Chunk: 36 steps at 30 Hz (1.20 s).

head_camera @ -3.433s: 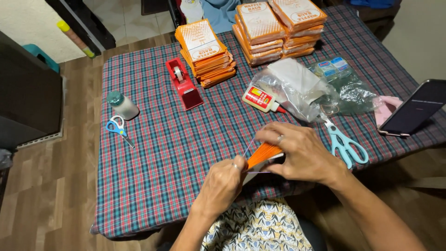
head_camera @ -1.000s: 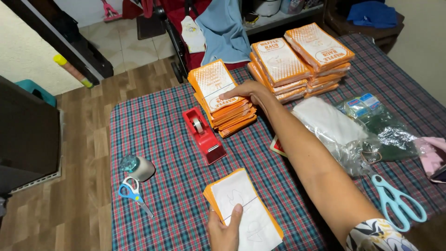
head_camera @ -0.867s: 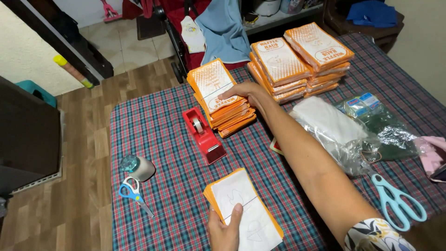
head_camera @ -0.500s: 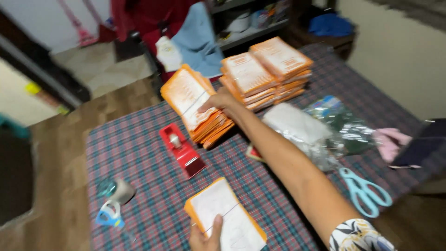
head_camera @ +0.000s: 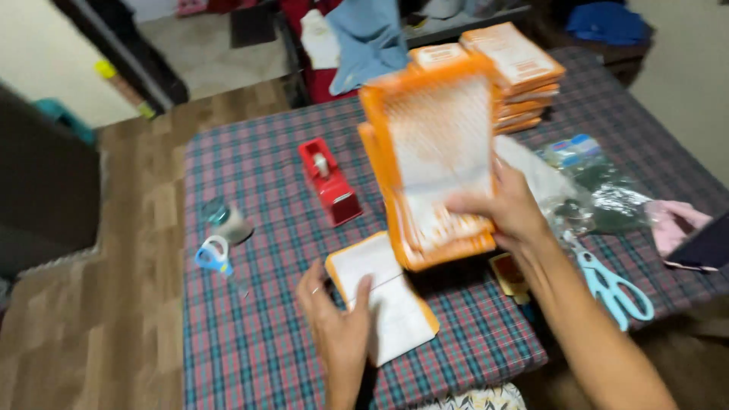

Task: Applying glue to paper bags, stacking them, and packing them into plastic bags for final shipment.

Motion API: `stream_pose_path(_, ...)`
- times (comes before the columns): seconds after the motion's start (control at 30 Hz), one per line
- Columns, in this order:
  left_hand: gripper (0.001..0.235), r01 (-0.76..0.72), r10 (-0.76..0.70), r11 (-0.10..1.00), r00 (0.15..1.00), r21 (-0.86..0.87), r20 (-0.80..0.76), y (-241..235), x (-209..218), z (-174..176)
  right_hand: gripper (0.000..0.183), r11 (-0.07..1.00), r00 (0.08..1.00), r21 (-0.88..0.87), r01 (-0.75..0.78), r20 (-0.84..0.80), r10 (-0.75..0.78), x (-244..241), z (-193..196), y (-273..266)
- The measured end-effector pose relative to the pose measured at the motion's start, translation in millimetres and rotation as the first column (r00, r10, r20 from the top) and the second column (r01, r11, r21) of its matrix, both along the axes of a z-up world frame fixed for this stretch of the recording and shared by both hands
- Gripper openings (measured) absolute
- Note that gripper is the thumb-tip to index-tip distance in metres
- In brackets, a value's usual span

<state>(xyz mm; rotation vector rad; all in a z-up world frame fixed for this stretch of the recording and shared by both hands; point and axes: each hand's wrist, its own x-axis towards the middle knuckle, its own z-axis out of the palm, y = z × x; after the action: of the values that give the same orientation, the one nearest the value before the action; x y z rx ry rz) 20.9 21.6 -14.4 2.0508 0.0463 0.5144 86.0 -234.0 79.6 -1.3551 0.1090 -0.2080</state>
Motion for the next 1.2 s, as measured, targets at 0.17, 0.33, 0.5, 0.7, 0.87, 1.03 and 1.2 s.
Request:
stream_pose_path(0.17, 0.089, 0.374, -0.425, 0.786, 0.905, -0.492, 0.008, -21, -14, 44, 0.088, 0.996, 0.994, 0.051, 0.076, 0.07, -0.08, -73, -53, 13)
stream_pose_path(0.33, 0.133, 0.533, -0.606, 0.709, 0.796, -0.461, -0.012, -44, -34, 66, 0.058, 0.998, 0.984, -0.04, 0.046, 0.172, -0.039, -112, -129, -2)
stream_pose_path(0.5, 0.108, 0.682, -0.642, 0.677, 0.731, -0.277, 0.233, -37, -35, 26, 0.057, 0.992, 0.965, -0.061, -0.11, 0.232, 0.121, -137, -200, -15)
stream_pose_path(0.7, 0.111, 0.715, -0.647, 0.595, 0.698, -0.368, 0.309, -49, -39, 33, 0.055, 0.954, 0.898, -0.093, -0.287, 0.32, 0.301, -149, -257, -20)
stream_pose_path(0.87, 0.111, 0.649, -0.572, 0.711, 0.758, -0.27, 0.314, -49, -23, -53, 0.054, 0.925, 0.841, -0.141, -0.354, 0.385, 0.38, -132, -212, -18)
stream_pose_path(1.03, 0.071, 0.767, -0.742, 0.584, 0.638, -0.266, 0.208, -10, -46, -194, 0.067, 0.878, 0.918, -0.473, -0.073, 0.312, 0.244, -135, -79, 22)
stream_pose_path(1.2, 0.098, 0.66, -0.707, 0.519, 0.689, -0.543, 0.161, -45, -25, -25, 0.079, 0.914, 0.974, -0.354, -0.197, 0.04, 0.225, -136, -257, -28)
